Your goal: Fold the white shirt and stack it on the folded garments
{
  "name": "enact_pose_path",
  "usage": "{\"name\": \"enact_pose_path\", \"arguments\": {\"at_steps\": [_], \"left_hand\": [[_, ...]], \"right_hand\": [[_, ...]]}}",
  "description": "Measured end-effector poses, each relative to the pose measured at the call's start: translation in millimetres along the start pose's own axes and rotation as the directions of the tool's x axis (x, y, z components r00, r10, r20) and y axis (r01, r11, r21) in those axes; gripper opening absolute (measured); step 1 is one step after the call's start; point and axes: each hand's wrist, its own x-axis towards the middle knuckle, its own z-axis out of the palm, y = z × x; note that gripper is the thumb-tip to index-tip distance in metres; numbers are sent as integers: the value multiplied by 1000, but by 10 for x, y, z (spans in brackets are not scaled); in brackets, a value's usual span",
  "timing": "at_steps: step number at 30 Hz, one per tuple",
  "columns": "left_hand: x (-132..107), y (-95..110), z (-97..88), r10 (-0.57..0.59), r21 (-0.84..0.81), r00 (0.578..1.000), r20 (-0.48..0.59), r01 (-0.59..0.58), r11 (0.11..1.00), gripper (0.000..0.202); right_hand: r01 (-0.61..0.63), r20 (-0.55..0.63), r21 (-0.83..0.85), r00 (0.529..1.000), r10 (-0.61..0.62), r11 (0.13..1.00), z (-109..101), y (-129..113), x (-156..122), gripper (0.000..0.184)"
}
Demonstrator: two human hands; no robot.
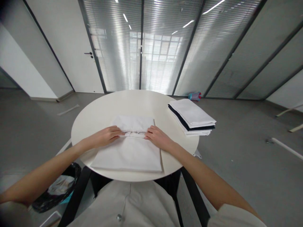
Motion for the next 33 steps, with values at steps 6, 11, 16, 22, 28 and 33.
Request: {"name": "enact_pose_path", "arguments": {"at_steps": [6, 11, 16, 22, 28, 33], "left_hand": [[-189, -54, -125, -32, -35, 996, -87, 29, 999, 25], [-375, -187, -209, -151, -113, 984, -98, 139, 984, 26], [-432, -297, -171, -181, -219, 984, 1, 176, 960, 31], [-359, -300, -101, -139, -66, 990, -18, 137, 988, 30], [-332, -306, -75, -118, -41, 987, -109, 115, 993, 31], [-265, -864, -93, -458, -404, 877, -145, 369, 837, 40]], "right_hand": [[8, 5, 80, 1000, -9, 997, -22, 38, -46, 28], [3, 0, 49, 1000, -3, 999, 22, 44, -49, 29], [5, -30, 13, 1000, -4, 1000, 39, 38, -29, 31], [-8, -28, 0, 1000, 8, 1000, 45, 70, -31, 31], [-42, -19, 101, 999, 44, 994, -4, 42, -58, 27], [-248, -175, 282, 936, 304, 927, -152, 427, 47, 21]]}}
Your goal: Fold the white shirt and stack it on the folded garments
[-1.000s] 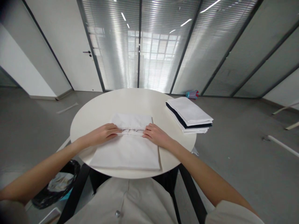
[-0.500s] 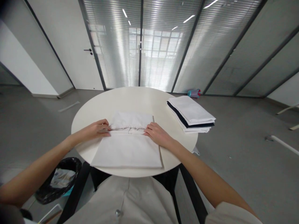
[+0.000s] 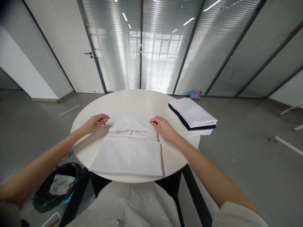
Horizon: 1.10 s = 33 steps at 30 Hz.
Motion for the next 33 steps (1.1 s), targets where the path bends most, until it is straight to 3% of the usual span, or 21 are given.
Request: {"name": "enact_pose_path", "arguments": {"at_steps": [2, 5, 10, 17, 21, 28, 33], "left_hand": [[235, -234, -13, -95, -94, 995, 12, 95, 991, 56], [569, -456, 62, -98, -168, 994, 55, 106, 980, 72], [819, -455, 179, -65, -187, 991, 120, 86, 978, 59], [795, -437, 208, -101, -286, 991, 88, 123, 950, 51], [788, -429, 260, -25, -280, 997, 77, 45, 959, 49], [829, -463, 344, 109, -74, 993, -37, -111, 991, 31], [902, -409, 393, 133, -25, 990, -46, -134, 991, 26]], "right_hand": [[-111, -71, -56, 992, 107, 992, -38, 242, 161, 25], [-234, -11, -95, 972, 234, 968, 31, 582, 356, 32], [-244, 50, 9, 969, 244, 970, 257, 849, 449, 31], [-153, 16, 170, 988, 153, 973, 301, 936, 401, 24], [-114, -6, 144, 993, 117, 983, 351, 888, 438, 26], [-72, -28, 130, 997, 76, 989, 440, 856, 505, 29], [-76, -20, 101, 997, 79, 992, 441, 869, 545, 30]]}}
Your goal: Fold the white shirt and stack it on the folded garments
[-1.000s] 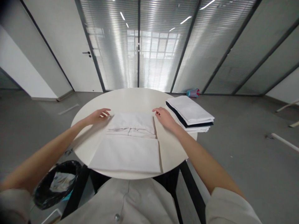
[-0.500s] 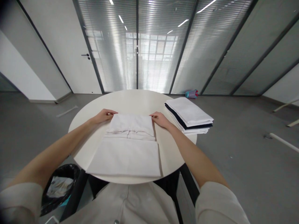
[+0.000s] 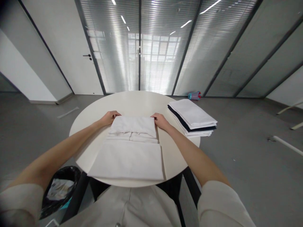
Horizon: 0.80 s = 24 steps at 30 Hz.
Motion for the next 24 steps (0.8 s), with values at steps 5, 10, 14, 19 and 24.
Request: {"name": "enact_pose_path", "arguments": {"at_steps": [5, 10, 14, 19, 24], "left_hand": [[54, -56, 7, -129, -187, 991, 27, 132, 973, 23], [18, -91, 3, -161, -268, 987, -14, 151, 952, 26], [-14, -61, -17, -161, -227, 987, 11, 159, 961, 26], [-29, -33, -51, -173, -165, 985, 5, 172, 971, 23], [-52, -1, -62, -130, -172, 991, 16, 131, 976, 30]], "right_hand": [[14, 92, -80, 996, -7, 997, -9, -5, 32, 38], [35, 52, -99, 998, -30, 995, -10, -31, -22, 41], [14, 62, -67, 998, -9, 998, -26, -41, -43, 43], [7, 60, -101, 998, -1, 995, -42, -25, -35, 41], [25, 40, -63, 999, -22, 998, -20, -14, -55, 38]]}}
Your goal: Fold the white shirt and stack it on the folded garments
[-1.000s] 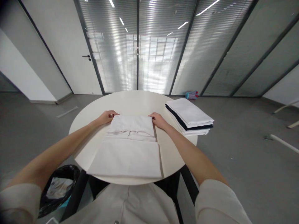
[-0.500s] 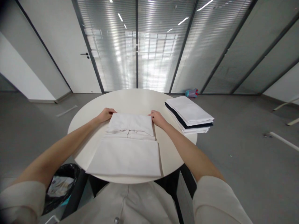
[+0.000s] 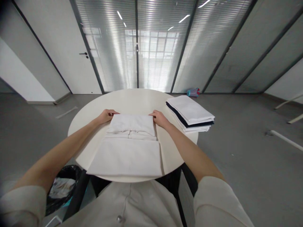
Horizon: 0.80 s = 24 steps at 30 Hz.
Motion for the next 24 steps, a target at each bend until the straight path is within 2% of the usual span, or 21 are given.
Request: {"name": "enact_pose_path", "arguments": {"at_steps": [5, 8, 11, 14, 19, 24], "left_hand": [[13, -70, 1, 10, -84, 1000, 23, -8, 996, 28], [19, -74, -1, -61, -127, 997, 37, 65, 990, 33], [9, -4, -12, -131, -176, 989, 73, 142, 974, 48], [-7, 78, -34, -137, -252, 981, 136, 168, 953, 57], [-26, 117, -74, -162, -305, 958, 237, 232, 924, 44], [-21, 132, -71, -230, -381, 937, 262, 320, 868, 42]], "right_hand": [[9, -27, 24, 1000, -8, 1000, 44, 27, 2, 36], [-92, -58, 55, 994, 96, 994, 40, 28, 10, 35], [-189, 11, 176, 982, 190, 966, 6, 6, 8, 34], [-206, 104, 329, 978, 181, 922, -39, -25, -14, 32], [-243, 144, 473, 970, 198, 847, -101, -60, -71, 25], [-348, 144, 510, 936, 321, 786, -105, -137, -42, 21]]}}
